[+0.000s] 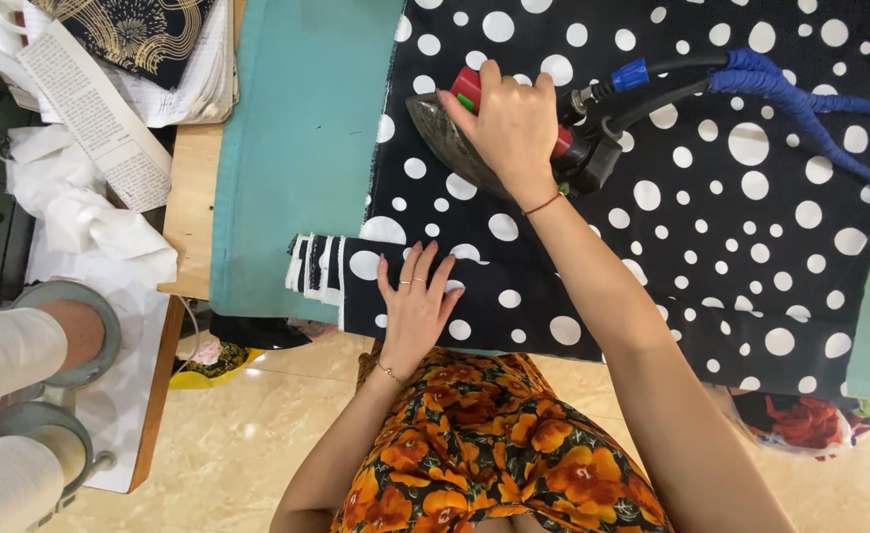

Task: Ironing a piece of black fabric with white polka dots on a blue workbench.

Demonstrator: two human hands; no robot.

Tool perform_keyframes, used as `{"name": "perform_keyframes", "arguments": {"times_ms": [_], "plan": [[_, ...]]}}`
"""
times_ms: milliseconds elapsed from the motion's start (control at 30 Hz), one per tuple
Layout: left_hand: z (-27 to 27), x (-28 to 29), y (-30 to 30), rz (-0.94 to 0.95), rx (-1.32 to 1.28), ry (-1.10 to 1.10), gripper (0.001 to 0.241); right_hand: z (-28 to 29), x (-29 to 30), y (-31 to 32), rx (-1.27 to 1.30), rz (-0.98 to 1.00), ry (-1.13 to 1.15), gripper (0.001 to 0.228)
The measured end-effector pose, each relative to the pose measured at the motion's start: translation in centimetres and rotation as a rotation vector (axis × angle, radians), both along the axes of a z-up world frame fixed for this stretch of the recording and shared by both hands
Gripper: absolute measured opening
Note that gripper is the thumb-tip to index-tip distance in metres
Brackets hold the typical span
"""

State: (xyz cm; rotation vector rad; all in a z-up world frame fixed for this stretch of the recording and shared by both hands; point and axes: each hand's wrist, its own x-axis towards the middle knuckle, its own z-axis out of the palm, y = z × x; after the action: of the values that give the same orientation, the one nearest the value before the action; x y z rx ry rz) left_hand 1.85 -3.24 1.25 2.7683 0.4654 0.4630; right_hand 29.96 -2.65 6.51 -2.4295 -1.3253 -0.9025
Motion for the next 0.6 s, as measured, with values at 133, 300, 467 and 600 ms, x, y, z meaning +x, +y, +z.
{"name": "perform_keyframes", "arguments": {"times_ms": [133, 300, 467, 600], "plan": [[-0.9, -0.7, 1.8, 0.074, 0.038, 0.018, 0.049, -0.4, 0.7, 0.8, -0.014, -0.035, 0.001, 0.061], [-1.5, -2.0, 6.3, 0.238, 0.059, 0.015, 0.049, -0.5, 1.0, 1.6, 0.002, -0.075, -0.011, 0.06], [-0.6, -3.3, 11.2, 0.401, 0.093, 0.041, 0.046, -0.6, 1.4, 2.6, -0.009, -0.089, 0.012, 0.062], [-0.3, -3.2, 12.5, 0.408, -0.015, -0.093, 0.047, -0.9, 2.4, 4.2, 0.014, -0.11, -0.007, 0.061]]}}
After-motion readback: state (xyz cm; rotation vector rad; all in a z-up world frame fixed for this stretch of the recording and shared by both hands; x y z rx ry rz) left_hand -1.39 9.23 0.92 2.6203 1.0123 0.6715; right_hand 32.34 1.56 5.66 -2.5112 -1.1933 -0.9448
